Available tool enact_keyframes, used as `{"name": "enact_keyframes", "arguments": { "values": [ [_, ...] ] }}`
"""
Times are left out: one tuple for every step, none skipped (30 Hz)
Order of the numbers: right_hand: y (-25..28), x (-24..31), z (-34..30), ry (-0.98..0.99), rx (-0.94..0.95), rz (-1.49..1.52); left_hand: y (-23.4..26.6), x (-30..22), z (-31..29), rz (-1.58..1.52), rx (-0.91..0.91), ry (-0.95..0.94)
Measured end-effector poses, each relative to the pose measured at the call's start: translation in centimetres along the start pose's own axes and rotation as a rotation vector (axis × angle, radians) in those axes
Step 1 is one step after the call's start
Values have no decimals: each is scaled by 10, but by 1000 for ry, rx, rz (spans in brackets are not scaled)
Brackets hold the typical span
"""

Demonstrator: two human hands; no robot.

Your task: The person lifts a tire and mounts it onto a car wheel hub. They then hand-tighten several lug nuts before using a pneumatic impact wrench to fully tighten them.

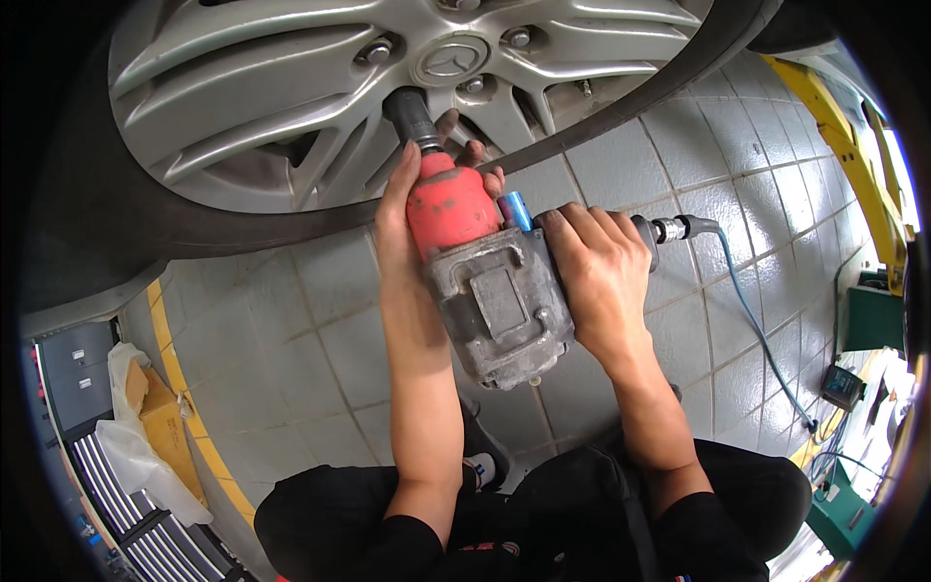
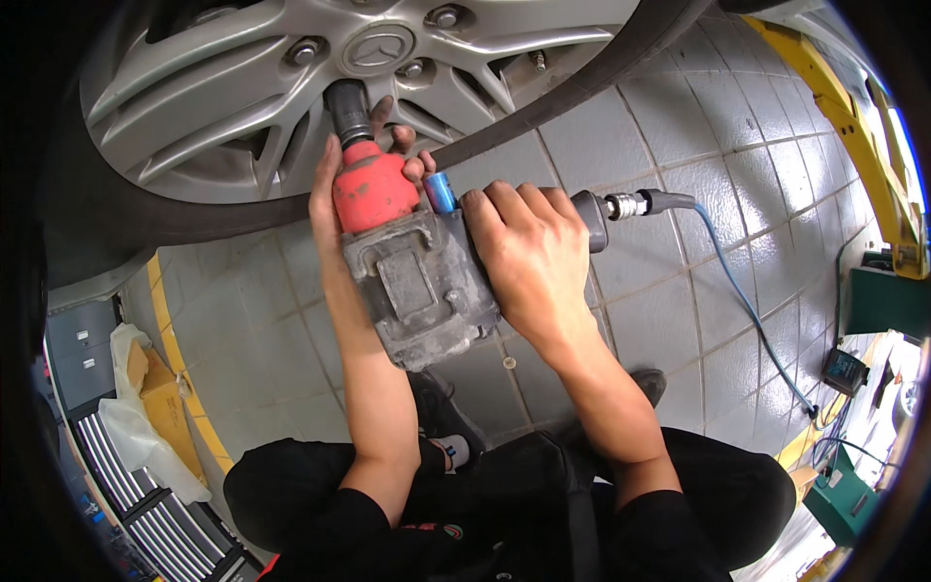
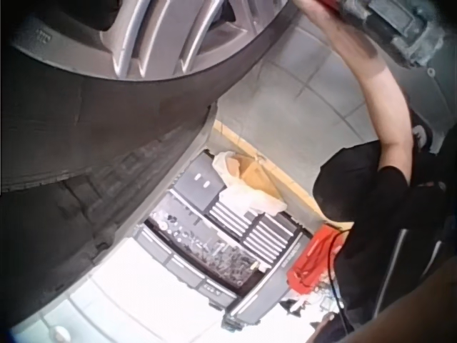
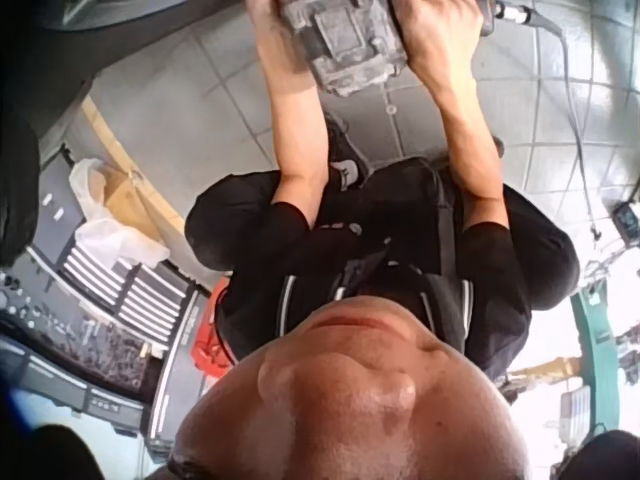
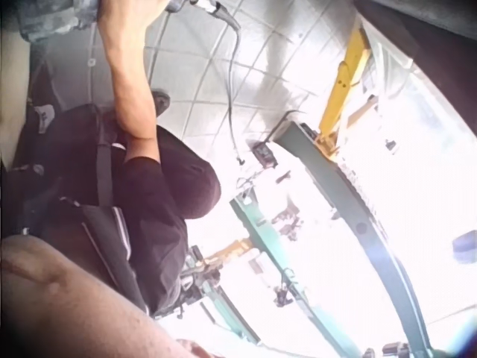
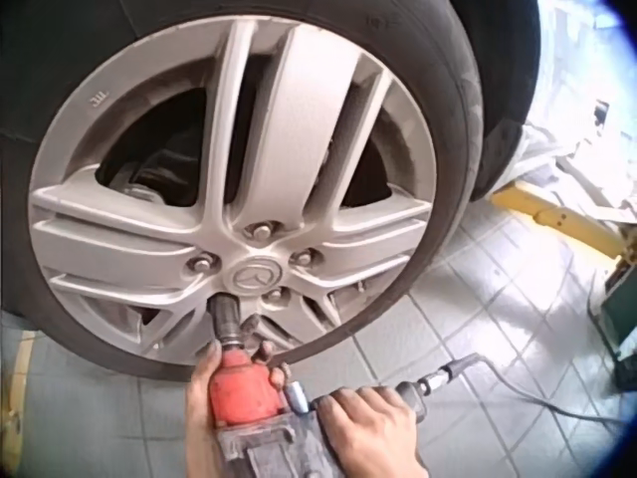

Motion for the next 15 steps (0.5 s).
{"name": "enact_keyframes", "arguments": {
  "values": [
    [-2,-1,-4,-1,2,-2,3,2,0,2,-20,3],
    [-1,-1,-4,7,-7,0,2,2,0,-5,-18,24],
    [-1,-1,-3,15,-15,1,1,3,-1,-12,-16,46],
    [-1,-2,-2,15,-17,20,1,3,-1,-20,-15,67],
    [1,-1,2,15,-24,35,-4,2,0,-59,36,78],
    [3,0,3,15,-32,51,-6,1,3,-98,88,90],
    [1,-1,-1,-20,-10,89,-8,0,3,-136,139,103],
    [-2,-4,-5,-48,-7,125,-7,1,7,-155,95,146],
    [-7,-6,-11,-83,6,167,-9,0,7,-160,111,144],
    [-10,-7,-14,-104,-1,211,-12,-1,7,-165,128,142],
    [-10,-7,-16,-118,-8,235,-13,-2,6,-167,139,140],
    [-7,-7,-19,-132,-15,258,-13,-2,4,-128,141,142],
    [-2,-6,-22,-146,-22,282,-12,-2,0,-111,130,121],
    [7,-8,-25,-179,-9,290,-13,4,-7,-101,130,108],
    [15,-10,-28,-175,-32,307,-14,8,-17,-93,127,89]
  ]
}}
Point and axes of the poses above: each hand's wrist, its own z-axis towards the middle knuckle, its own y-axis out of the back of the hand, x = y × z, the point moved 9 cm from there along z, towards the middle knuckle, and after that the axes turned 14 degrees about -x, right-handed, at the moved point
